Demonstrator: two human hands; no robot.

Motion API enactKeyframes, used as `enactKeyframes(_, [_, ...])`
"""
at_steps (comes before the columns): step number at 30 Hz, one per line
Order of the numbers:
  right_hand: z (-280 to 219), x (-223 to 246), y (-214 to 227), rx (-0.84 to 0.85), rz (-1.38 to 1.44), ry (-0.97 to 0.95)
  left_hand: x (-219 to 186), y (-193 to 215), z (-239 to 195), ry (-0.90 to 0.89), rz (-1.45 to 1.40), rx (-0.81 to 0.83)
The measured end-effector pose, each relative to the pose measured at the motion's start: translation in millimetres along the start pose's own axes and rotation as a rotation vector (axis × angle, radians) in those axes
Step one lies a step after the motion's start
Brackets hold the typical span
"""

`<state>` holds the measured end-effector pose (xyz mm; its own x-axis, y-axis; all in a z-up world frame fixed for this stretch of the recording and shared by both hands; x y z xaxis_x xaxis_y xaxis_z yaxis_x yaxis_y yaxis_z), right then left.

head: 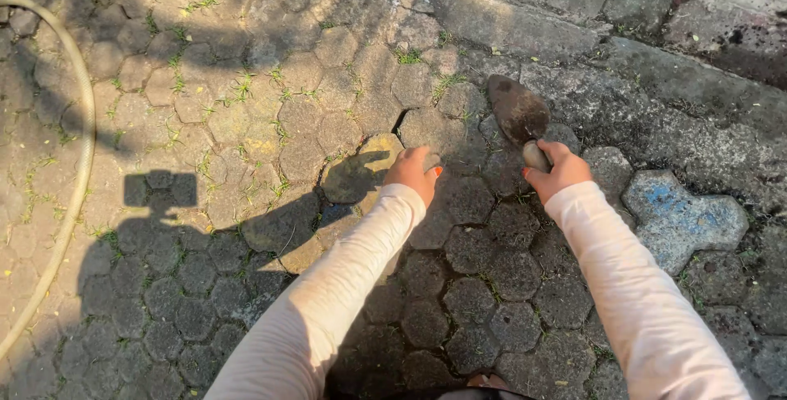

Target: Manually cleaning dirt and debris from cracks in an interlocking brick pavement using a small hand trowel.

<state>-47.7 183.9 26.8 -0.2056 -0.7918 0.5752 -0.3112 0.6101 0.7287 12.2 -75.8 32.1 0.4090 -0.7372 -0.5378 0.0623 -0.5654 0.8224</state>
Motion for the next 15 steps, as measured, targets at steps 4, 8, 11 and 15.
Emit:
enactKeyframes(4, [2,34,-45,0.198,-0.039,0.161,10,63,-8,0.098,0.144,0.146])
enactKeyframes(8, [-18,58,-39,0.238,-0.113,0.153,21,131,-3,0.02,0.375,0.347])
enactKeyframes(11, [-26,84,17,0.165,0.025,-0.156,24,173,22,-0.023,0.513,0.387])
enactKeyframes(15, [-8,75,16,0.052,-0.105,0.12,5,210,60,0.057,0.431,0.343])
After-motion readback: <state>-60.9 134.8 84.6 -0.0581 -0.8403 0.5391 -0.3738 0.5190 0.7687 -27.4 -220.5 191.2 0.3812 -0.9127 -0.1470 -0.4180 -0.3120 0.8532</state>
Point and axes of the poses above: each hand's wrist, its own z-axis towards the middle knuckle, its own y-axis out of the back of the hand, x = y × z, the point moved 2 cm from there along z, towards the middle knuckle, and after that the axes turned 9 degrees about -x, right-handed, at the moved point
